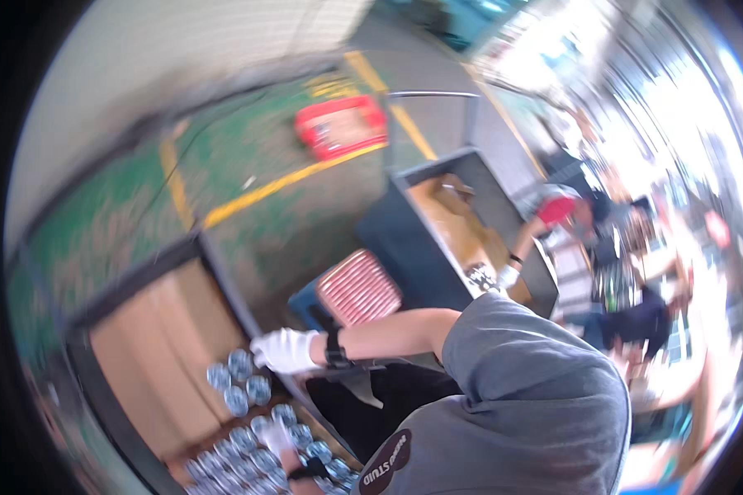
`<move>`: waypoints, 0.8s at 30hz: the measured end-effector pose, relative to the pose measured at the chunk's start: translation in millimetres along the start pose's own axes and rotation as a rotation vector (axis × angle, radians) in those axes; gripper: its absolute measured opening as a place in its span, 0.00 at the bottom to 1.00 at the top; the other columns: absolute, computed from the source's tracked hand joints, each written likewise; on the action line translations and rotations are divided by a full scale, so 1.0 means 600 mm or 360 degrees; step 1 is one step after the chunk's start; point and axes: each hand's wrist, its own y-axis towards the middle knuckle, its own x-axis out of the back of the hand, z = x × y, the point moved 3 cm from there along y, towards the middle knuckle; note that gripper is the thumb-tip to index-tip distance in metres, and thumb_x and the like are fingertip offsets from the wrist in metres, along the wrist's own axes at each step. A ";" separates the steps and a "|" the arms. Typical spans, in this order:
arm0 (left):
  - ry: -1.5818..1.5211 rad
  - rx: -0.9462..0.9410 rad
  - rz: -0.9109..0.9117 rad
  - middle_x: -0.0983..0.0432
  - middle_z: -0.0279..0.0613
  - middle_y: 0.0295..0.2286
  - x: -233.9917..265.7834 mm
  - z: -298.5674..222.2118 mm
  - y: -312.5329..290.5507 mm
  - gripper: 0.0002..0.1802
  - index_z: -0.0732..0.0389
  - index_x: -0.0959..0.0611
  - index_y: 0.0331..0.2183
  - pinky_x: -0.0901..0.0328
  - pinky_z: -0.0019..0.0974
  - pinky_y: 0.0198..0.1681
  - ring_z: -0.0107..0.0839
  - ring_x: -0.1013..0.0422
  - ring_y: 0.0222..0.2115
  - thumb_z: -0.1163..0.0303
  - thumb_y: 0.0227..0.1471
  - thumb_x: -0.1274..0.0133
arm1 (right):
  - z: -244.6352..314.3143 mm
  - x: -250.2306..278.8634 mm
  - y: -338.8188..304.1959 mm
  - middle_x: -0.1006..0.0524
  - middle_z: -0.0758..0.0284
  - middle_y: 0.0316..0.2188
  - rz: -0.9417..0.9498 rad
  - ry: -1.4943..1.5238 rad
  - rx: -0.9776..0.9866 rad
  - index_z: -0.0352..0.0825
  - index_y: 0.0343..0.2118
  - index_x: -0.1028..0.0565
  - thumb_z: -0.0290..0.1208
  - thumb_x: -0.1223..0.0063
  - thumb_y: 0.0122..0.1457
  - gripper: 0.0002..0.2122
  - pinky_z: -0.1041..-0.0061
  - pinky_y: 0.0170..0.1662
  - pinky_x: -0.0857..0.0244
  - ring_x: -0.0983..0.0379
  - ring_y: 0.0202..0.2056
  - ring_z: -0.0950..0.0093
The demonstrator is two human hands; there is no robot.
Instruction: The recorder is inspecting circular metal components and placing them into a shipping tray.
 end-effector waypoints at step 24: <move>0.1260 -0.3029 0.0086 0.23 0.43 0.22 -0.385 -0.590 -0.294 0.12 0.54 0.19 0.20 0.35 0.48 0.29 0.42 0.27 0.25 0.64 0.48 0.55 | -0.063 -0.592 -1.380 0.23 0.52 0.37 -0.1642 0.1327 -0.3111 0.35 0.40 0.24 0.35 0.55 0.50 0.16 0.60 0.44 0.33 0.27 0.40 0.54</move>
